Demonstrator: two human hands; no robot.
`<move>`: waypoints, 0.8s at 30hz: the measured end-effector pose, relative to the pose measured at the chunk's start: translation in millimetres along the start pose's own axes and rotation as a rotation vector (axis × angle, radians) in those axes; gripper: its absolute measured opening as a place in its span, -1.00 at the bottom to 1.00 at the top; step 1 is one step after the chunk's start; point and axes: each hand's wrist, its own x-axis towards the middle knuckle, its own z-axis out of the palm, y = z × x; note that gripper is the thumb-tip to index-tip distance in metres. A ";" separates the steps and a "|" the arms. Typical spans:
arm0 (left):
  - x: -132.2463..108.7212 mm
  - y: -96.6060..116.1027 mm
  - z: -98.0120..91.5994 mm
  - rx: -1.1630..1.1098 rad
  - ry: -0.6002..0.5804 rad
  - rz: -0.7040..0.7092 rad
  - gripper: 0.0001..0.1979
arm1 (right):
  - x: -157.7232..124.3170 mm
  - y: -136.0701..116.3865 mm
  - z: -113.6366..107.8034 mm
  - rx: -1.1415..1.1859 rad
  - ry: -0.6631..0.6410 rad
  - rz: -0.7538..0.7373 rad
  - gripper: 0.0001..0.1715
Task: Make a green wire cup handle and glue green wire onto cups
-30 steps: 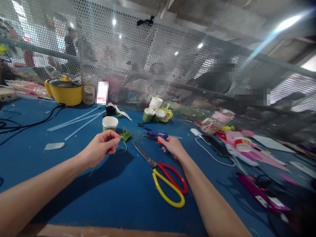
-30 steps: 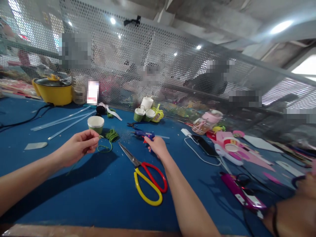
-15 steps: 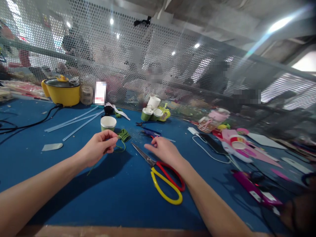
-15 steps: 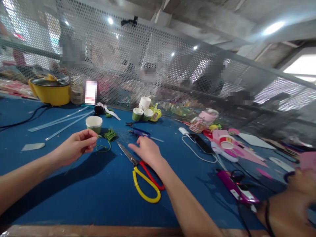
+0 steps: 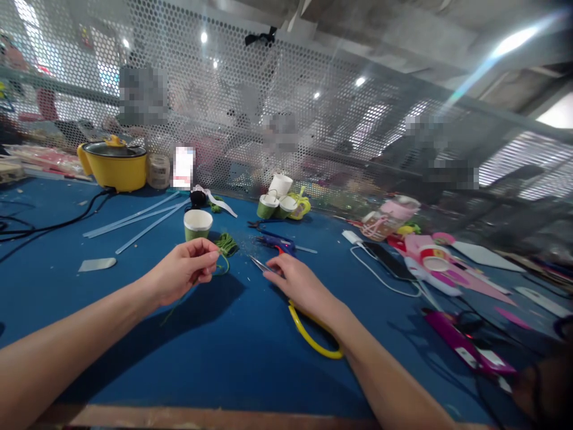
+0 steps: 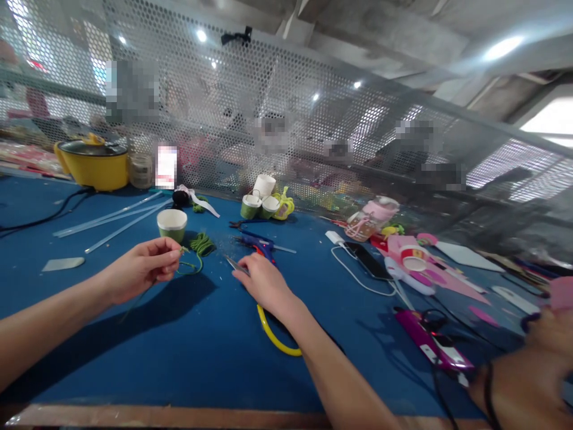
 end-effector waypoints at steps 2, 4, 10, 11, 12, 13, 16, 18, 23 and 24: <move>-1.6 -0.3 2.0 -0.031 -0.036 -0.017 -0.82 | 1.9 -18.3 0.7 0.364 0.059 -0.074 -0.77; -2.8 -0.9 3.0 -0.060 -0.079 -0.031 -0.82 | 4.9 -37.2 4.9 0.761 0.055 -0.059 -0.67; -6.4 -2.1 2.6 -0.091 -0.142 -0.063 -0.83 | 7.8 -63.3 26.0 1.391 -0.029 0.028 -0.50; -6.6 -2.8 2.5 -0.090 -0.143 -0.068 -0.82 | 6.5 -63.4 29.0 1.420 -0.029 0.025 -0.49; -6.6 -3.7 2.4 -0.087 -0.141 -0.076 -0.82 | 5.0 -63.0 31.7 1.441 -0.029 0.023 -0.49; -6.3 -4.8 2.4 -0.083 -0.138 -0.084 -0.82 | 3.5 -62.4 34.0 1.455 -0.028 0.024 -0.50; -4.6 -8.4 2.3 -0.076 -0.118 -0.096 -0.82 | 0.7 -60.8 39.4 1.498 -0.022 0.040 -0.53; -3.3 -10.4 2.1 -0.073 -0.107 -0.098 -0.81 | 0.5 -60.4 42.2 1.524 -0.030 0.048 -0.56; -1.6 -12.3 0.5 -0.083 -0.115 -0.121 -0.80 | 3.5 -57.7 45.9 1.548 0.004 0.074 -0.78; -1.4 -12.1 0.1 -0.085 -0.117 -0.122 -0.79 | 4.6 -56.7 46.2 1.536 0.034 0.082 -0.81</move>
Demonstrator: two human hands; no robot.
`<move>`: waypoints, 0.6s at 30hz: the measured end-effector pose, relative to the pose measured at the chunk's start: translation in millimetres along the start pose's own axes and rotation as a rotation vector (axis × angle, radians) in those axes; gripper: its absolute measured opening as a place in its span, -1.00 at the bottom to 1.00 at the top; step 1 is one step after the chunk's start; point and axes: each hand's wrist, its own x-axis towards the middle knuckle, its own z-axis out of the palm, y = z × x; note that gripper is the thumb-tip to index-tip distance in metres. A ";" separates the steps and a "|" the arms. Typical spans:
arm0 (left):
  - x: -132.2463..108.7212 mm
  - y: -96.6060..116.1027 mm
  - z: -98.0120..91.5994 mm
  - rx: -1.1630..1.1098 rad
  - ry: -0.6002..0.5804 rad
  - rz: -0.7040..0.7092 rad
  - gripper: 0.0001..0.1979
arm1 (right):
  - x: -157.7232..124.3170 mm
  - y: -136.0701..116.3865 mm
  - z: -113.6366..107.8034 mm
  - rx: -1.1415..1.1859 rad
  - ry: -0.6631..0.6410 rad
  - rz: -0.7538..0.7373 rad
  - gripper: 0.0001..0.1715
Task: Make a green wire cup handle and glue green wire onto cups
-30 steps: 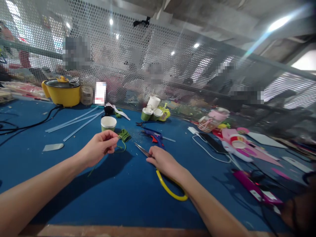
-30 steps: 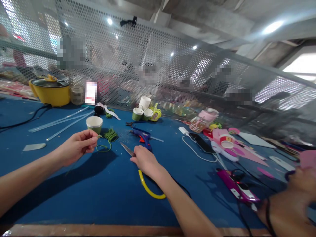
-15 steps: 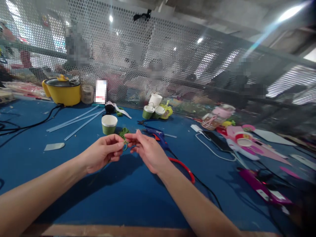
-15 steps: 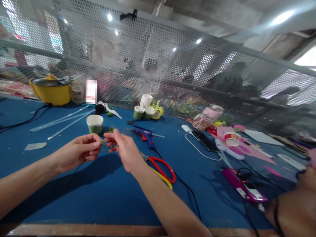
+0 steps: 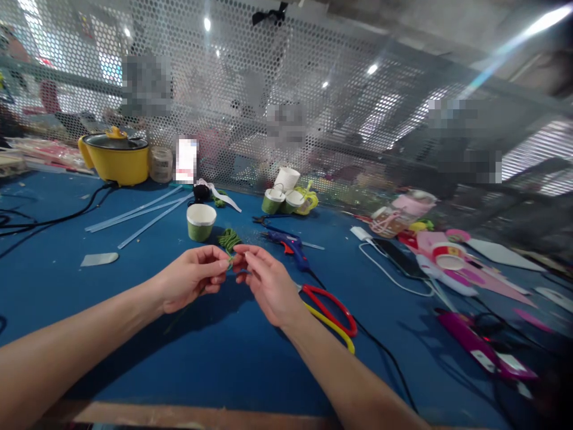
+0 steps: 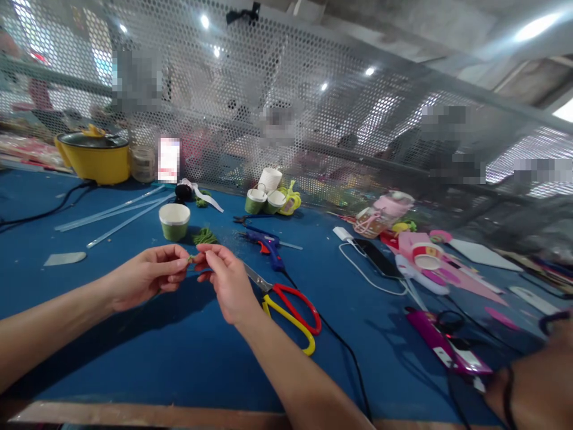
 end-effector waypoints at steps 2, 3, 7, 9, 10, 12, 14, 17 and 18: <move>0.2 0.7 -0.8 0.000 0.005 0.004 -0.79 | 2.4 0.2 -1.9 -0.028 0.053 -0.031 -0.88; 0.4 1.0 -1.1 0.001 0.010 0.006 -0.79 | 3.6 0.2 -2.7 -0.039 0.074 -0.042 -0.90; 0.9 1.9 -1.6 0.011 0.019 0.016 -0.79 | 6.2 -0.9 -3.9 -0.043 0.114 -0.042 -0.88; 0.7 2.7 -1.7 0.013 0.014 0.022 -0.80 | 6.3 -1.9 -4.0 -0.047 0.108 -0.032 -0.83; 0.5 3.4 -1.8 0.016 0.013 0.026 -0.81 | 6.3 -2.3 -4.4 -0.056 0.104 -0.030 -0.81; 0.1 6.1 -2.3 0.022 0.016 0.045 -0.82 | 6.8 -2.6 -6.3 -0.097 0.105 -0.039 -0.79; 0.0 10.4 -3.7 0.027 0.025 0.072 -0.83 | 8.2 -2.4 -10.2 -0.185 0.120 -0.073 -0.77; 1.1 18.5 -7.9 0.025 0.056 0.116 -0.84 | 12.1 -2.2 -18.1 -0.433 0.128 -0.142 -0.70; 1.8 21.2 -9.7 0.023 0.065 0.131 -0.85 | 13.9 -2.7 -20.6 -0.536 0.127 -0.157 -0.65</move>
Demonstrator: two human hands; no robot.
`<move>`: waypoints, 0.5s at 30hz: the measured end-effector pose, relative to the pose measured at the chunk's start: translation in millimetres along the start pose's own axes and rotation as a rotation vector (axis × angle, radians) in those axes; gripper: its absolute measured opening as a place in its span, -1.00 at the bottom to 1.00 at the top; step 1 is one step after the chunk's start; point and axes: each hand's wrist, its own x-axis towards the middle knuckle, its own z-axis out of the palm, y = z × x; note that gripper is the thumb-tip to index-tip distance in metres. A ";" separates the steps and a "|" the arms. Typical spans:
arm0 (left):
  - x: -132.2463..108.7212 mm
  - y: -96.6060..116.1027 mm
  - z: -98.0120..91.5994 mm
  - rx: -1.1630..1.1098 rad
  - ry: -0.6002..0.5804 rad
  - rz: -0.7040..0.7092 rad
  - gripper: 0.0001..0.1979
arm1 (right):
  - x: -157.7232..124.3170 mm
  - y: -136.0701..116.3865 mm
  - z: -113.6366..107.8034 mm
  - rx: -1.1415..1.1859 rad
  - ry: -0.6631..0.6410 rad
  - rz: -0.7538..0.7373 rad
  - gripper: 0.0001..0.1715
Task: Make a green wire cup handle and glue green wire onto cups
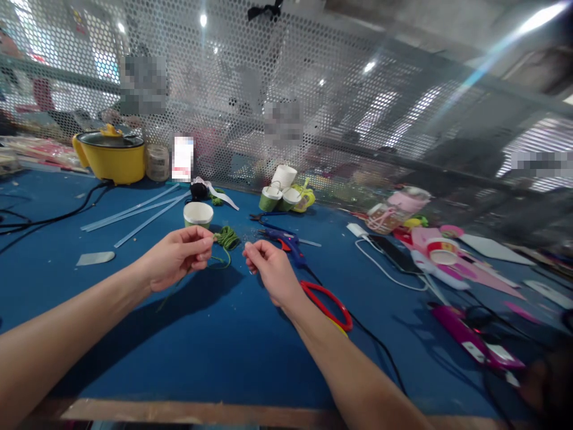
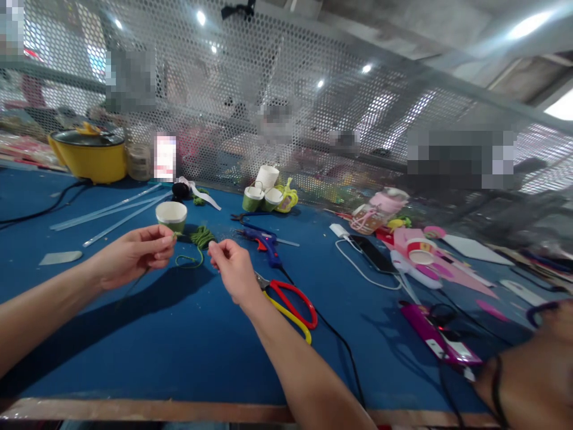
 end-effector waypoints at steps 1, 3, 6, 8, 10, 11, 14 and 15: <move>1.1 2.2 -1.8 -0.003 0.010 0.016 -0.86 | 2.3 0.5 -2.0 -0.108 -0.009 -0.013 -0.59; 3.1 5.3 -5.0 -0.010 0.022 0.042 -0.87 | 8.2 -0.3 -5.1 -0.366 -0.048 -0.025 -0.46; 4.7 6.4 -7.7 -0.012 0.021 0.051 -0.88 | 20.7 -5.2 -5.9 -0.802 -0.112 -0.117 -0.48; 4.9 5.1 -8.1 -0.004 0.008 0.048 -0.88 | 31.3 -8.2 -2.9 -0.960 -0.138 -0.211 -0.74; 4.7 3.1 -7.8 0.004 -0.002 0.046 -0.87 | 43.1 -8.6 2.4 -1.061 -0.192 -0.283 -0.59; 4.5 2.1 -7.4 0.008 -0.003 0.044 -0.87 | 49.2 -7.5 5.5 -1.137 -0.235 -0.317 -0.48; 3.9 -0.2 -6.1 0.024 -0.003 0.027 -0.85 | 67.2 -1.6 14.0 -1.245 -0.335 -0.343 -0.41; 3.8 -0.6 -5.6 0.030 -0.002 0.019 -0.84 | 73.1 0.2 15.8 -1.244 -0.362 -0.330 -0.46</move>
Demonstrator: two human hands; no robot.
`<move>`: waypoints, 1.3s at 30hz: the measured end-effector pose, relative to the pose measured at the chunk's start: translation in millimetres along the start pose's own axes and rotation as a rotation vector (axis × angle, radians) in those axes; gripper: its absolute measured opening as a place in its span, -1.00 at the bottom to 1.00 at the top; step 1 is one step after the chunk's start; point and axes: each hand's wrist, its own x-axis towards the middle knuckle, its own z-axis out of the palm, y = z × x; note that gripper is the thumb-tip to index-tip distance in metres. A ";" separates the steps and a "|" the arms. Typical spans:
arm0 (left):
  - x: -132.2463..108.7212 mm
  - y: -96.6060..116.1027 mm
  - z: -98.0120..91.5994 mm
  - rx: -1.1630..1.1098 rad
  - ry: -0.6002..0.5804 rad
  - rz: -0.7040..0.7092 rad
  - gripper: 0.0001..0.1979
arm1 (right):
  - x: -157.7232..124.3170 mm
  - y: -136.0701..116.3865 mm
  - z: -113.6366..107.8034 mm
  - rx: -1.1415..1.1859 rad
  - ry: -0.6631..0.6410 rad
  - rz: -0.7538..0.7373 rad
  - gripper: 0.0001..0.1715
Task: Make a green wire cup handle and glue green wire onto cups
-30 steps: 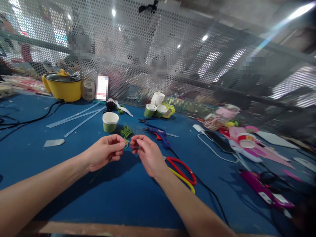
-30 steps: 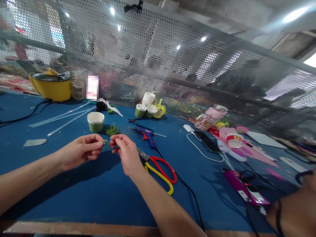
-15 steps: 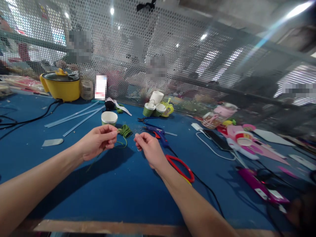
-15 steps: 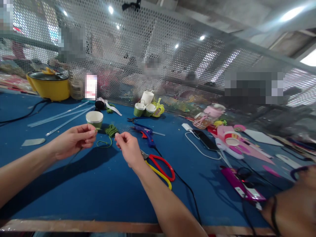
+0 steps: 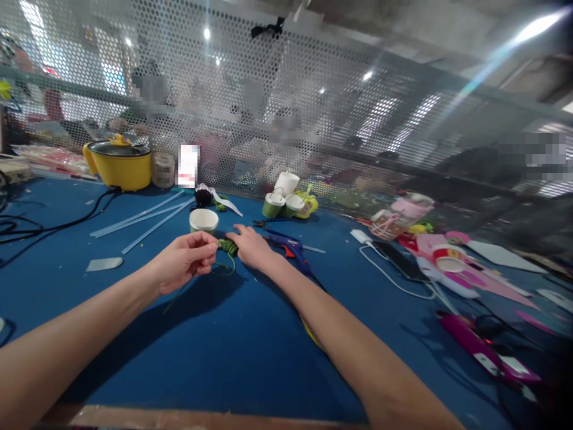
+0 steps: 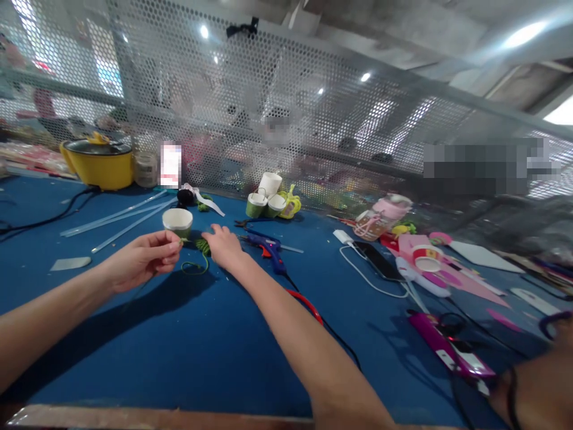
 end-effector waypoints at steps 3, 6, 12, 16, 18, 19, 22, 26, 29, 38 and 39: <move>0.5 -0.7 0.9 0.003 0.002 -0.014 -0.83 | 16.8 9.1 -0.8 0.006 -0.085 0.007 -0.68; 1.8 -1.3 1.1 -0.006 -0.007 -0.015 -0.83 | 35.1 25.3 -13.1 0.016 -0.107 0.079 -0.82; 2.4 -3.6 0.2 -0.006 -0.006 -0.018 -0.82 | 77.6 60.5 -51.0 0.071 0.094 0.338 -0.66; 3.2 -4.4 -1.0 -0.011 -0.006 -0.020 -0.82 | 87.5 62.1 -59.1 0.201 0.221 0.388 -0.64; 3.9 -4.1 -1.4 -0.018 -0.006 -0.014 -0.82 | 80.5 51.8 -56.1 0.301 0.232 0.365 -0.66; 4.3 -3.9 -1.5 -0.021 -0.006 -0.013 -0.81 | 73.8 44.0 -53.6 0.359 0.220 0.346 -0.69; 4.9 -3.1 -1.3 -0.033 -0.004 -0.016 -0.82 | 42.0 14.3 -45.5 0.564 0.153 0.248 -0.67; 2.8 -2.4 0.3 -0.071 -0.024 -0.039 -0.83 | -10.6 -20.5 -37.2 1.148 0.049 0.117 -0.55; -0.5 -2.6 3.3 -0.116 -0.062 -0.075 -0.84 | -39.6 -33.3 -31.3 1.446 0.040 0.086 -0.54; -6.5 -11.3 9.7 -0.163 -0.117 -0.164 -0.87 | -67.6 -38.3 -13.4 1.668 0.126 0.043 -0.54; -6.9 -11.6 10.0 -0.167 -0.117 -0.169 -0.87 | -68.9 -38.4 -13.2 1.668 0.125 0.035 -0.54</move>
